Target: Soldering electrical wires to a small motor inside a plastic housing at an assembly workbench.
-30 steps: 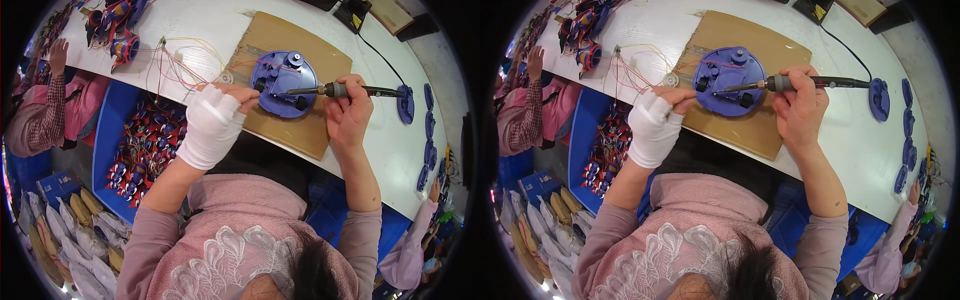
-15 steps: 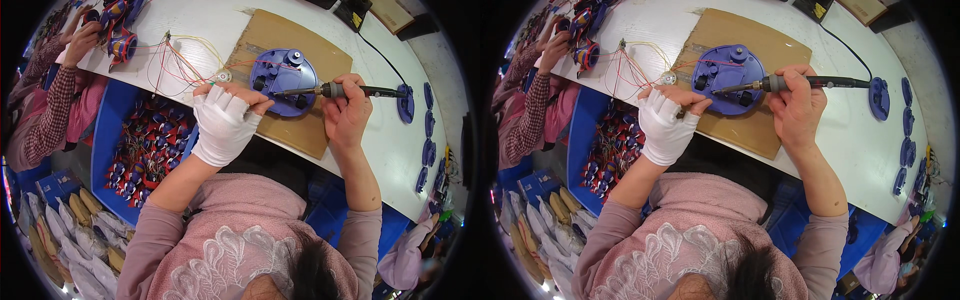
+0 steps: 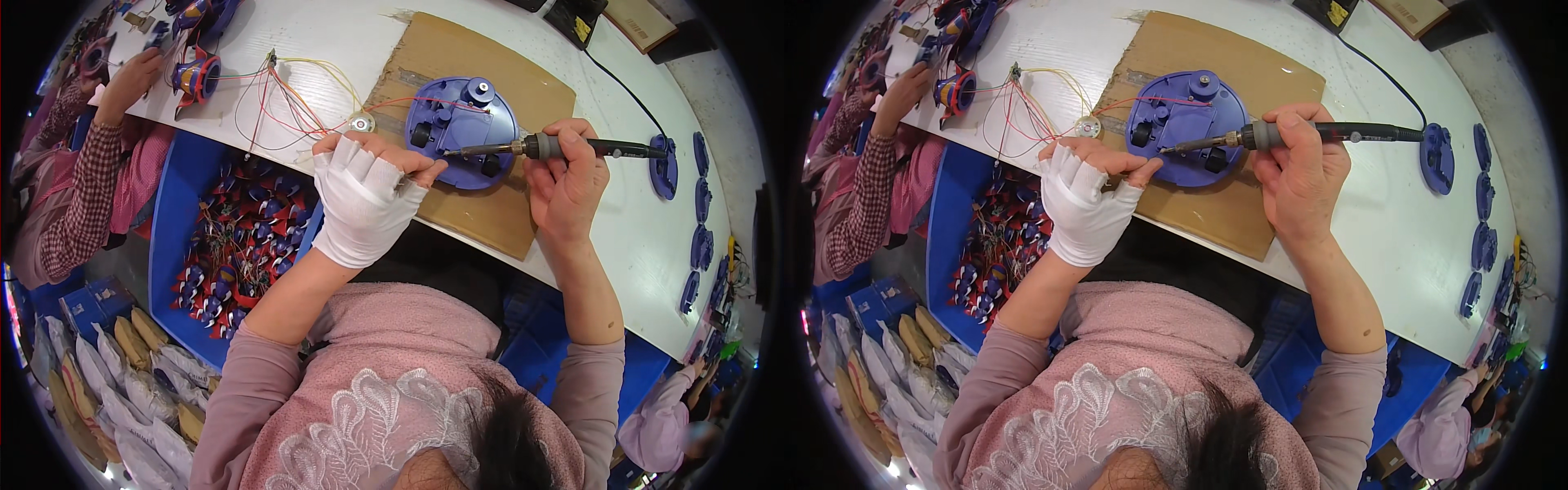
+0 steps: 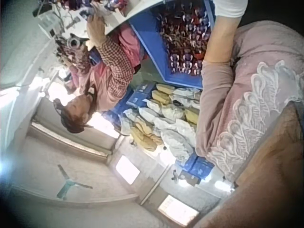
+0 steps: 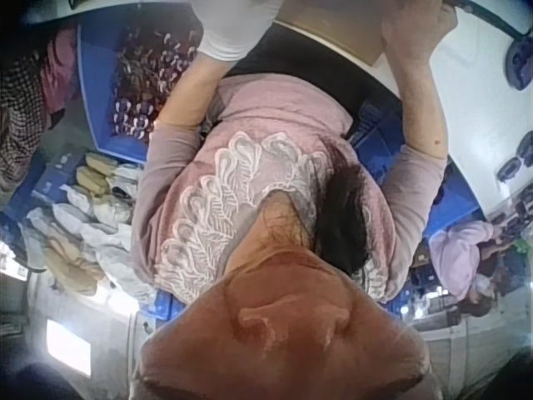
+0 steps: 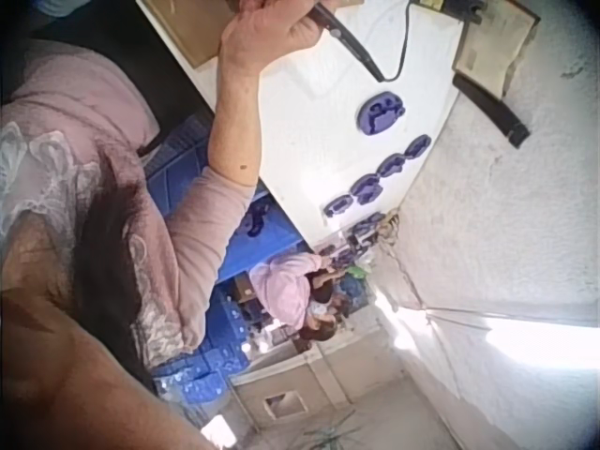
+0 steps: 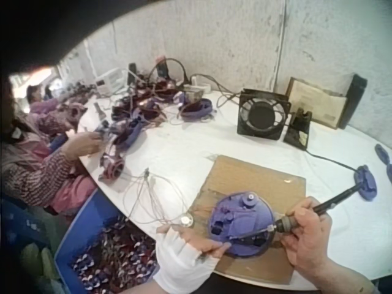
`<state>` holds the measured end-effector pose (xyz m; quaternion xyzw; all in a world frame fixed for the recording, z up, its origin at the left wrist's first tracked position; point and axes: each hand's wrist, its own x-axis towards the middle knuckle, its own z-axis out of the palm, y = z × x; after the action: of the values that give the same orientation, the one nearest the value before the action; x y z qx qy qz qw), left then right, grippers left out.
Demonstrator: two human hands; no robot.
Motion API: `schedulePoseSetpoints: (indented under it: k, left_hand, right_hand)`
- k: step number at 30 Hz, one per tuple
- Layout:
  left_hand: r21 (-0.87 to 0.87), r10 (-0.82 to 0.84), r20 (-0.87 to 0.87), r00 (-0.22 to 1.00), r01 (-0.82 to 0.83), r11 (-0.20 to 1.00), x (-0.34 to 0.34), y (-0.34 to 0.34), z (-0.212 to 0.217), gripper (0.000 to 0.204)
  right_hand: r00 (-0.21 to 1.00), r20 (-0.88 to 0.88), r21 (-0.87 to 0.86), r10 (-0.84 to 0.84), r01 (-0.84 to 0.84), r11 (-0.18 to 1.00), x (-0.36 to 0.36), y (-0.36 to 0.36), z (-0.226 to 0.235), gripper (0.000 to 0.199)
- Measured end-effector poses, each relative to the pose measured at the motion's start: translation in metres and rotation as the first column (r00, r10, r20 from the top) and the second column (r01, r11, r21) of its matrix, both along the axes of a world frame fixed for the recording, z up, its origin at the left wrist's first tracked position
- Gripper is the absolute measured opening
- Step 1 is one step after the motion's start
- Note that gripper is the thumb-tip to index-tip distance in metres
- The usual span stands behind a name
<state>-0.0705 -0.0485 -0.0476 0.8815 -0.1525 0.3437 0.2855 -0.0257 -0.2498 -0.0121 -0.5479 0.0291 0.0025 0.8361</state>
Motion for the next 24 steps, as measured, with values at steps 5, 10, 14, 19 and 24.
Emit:
schedulePoseSetpoints:
  k: [5,10,14,19,24]
  left_hand:
    - [0.002,-0.002,-0.002,1.0,0.002,1.0,0.0036,0.0009,0.0013,0.028]
    - [-0.013,0.001,-0.023,1.0,-0.001,1.0,0.0083,-0.0003,0.0024,0.027]
    - [-0.032,-0.01,-0.02,1.0,0.009,0.999,0.0096,0.0001,-0.0001,0.026]
    - [-0.035,-0.012,-0.002,1.0,0.012,0.999,0.0065,-0.0012,0.0008,0.025]
    - [-0.023,-0.009,0.021,1.0,0.01,1.0,0.0031,-0.0014,-0.0008,0.026]
  right_hand:
    - [0.999,-0.039,-0.004,-0.022,0.022,1.0,0.0033,0.0012,0.0023,0.016]
    - [0.998,-0.054,-0.006,-0.02,0.02,1.0,0.0072,0.0011,0.0035,0.015]
    - [0.998,-0.062,-0.012,-0.019,0.018,1.0,0.0073,0.0024,0.0027,0.015]
    - [0.999,-0.043,-0.002,-0.005,0.005,1.0,0.0034,0.0012,0.0008,0.015]
    - [1.0,-0.031,0.003,0.0,0.0,1.0,-0.0005,-0.0005,-0.0014,0.015]
